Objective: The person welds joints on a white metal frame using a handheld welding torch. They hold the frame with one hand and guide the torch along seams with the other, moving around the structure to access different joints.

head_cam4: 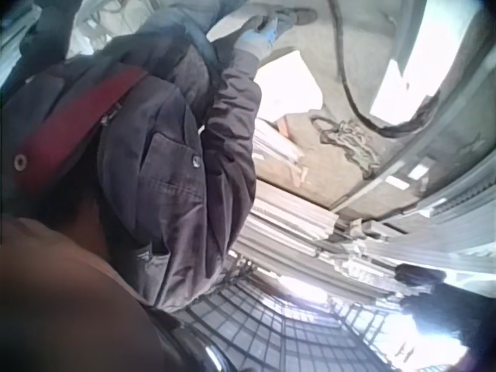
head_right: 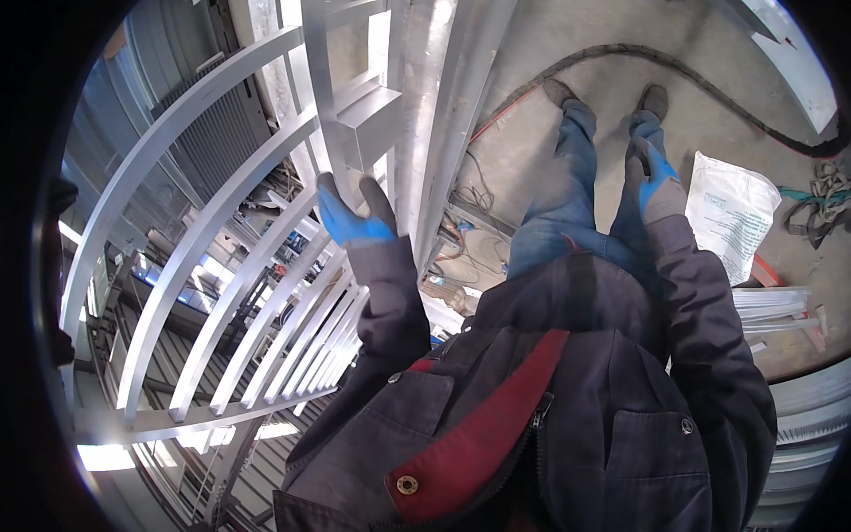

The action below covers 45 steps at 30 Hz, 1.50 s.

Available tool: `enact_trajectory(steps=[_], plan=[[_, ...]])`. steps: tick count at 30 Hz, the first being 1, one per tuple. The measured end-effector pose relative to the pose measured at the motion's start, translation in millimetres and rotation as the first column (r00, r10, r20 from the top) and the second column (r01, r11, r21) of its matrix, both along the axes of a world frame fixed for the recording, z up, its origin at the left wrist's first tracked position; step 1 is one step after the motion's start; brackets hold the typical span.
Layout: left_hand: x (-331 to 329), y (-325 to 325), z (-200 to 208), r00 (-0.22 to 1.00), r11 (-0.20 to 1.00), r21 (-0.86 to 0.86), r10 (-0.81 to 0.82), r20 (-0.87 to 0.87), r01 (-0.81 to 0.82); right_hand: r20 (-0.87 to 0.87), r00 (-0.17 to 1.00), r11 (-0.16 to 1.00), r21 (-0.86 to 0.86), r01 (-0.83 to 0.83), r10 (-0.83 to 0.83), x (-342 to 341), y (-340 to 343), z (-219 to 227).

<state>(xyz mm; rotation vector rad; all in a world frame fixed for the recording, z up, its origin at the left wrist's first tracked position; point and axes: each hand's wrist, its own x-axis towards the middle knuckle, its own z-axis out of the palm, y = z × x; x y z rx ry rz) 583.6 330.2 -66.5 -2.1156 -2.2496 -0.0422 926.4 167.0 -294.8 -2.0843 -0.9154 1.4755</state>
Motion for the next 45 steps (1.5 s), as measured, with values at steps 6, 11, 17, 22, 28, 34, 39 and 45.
enact_trajectory(steps=[6, 11, 17, 22, 28, 34, 39, 45], plan=[[-5, 66, -27, 0.968, 0.997, -0.067, -0.047, -0.245, 0.031, 0.016, 0.999, 0.997, -0.063, 0.048, -0.048, 32, -11, -2], [-30, 62, -52, 0.935, 0.999, -0.026, -0.028, -0.354, 0.02, 0.018, 0.999, 0.997, -0.064, 0.049, -0.048, 42, -35, -12], [-31, 65, -60, 0.909, 1.0, 0.01, 0.009, -0.416, -0.005, 0.085, 0.996, 0.996, -0.09, 0.017, -0.009, 65, -30, 9], [-6, 50, -41, 0.961, 0.991, 0.111, -0.037, -0.275, 0.07, 0.103, 0.994, 0.999, -0.049, 0.024, -0.019, 93, 0, 55], [9, 11, -31, 0.99, 0.965, 0.238, -0.081, -0.116, 0.107, 0.103, 0.989, 0.981, -0.15, 0.125, -0.11, 88, 19, 76], [-55, -13, -40, 0.918, 0.949, 0.169, 0.193, 0.347, -0.264, 0.075, 0.996, 0.996, 0.075, -0.057, 0.051, 6, 86, 113], [-113, -8, -18, 0.985, 0.887, 0.432, 0.122, 0.119, -0.163, 0.259, 0.958, 0.791, 0.557, -0.255, 0.126, -78, 225, 168], [-156, 41, -63, 0.687, 0.768, 0.406, 0.059, 0.724, -0.495, 0.362, 0.891, 0.451, 0.867, -0.213, -0.275, -150, 399, 200]])
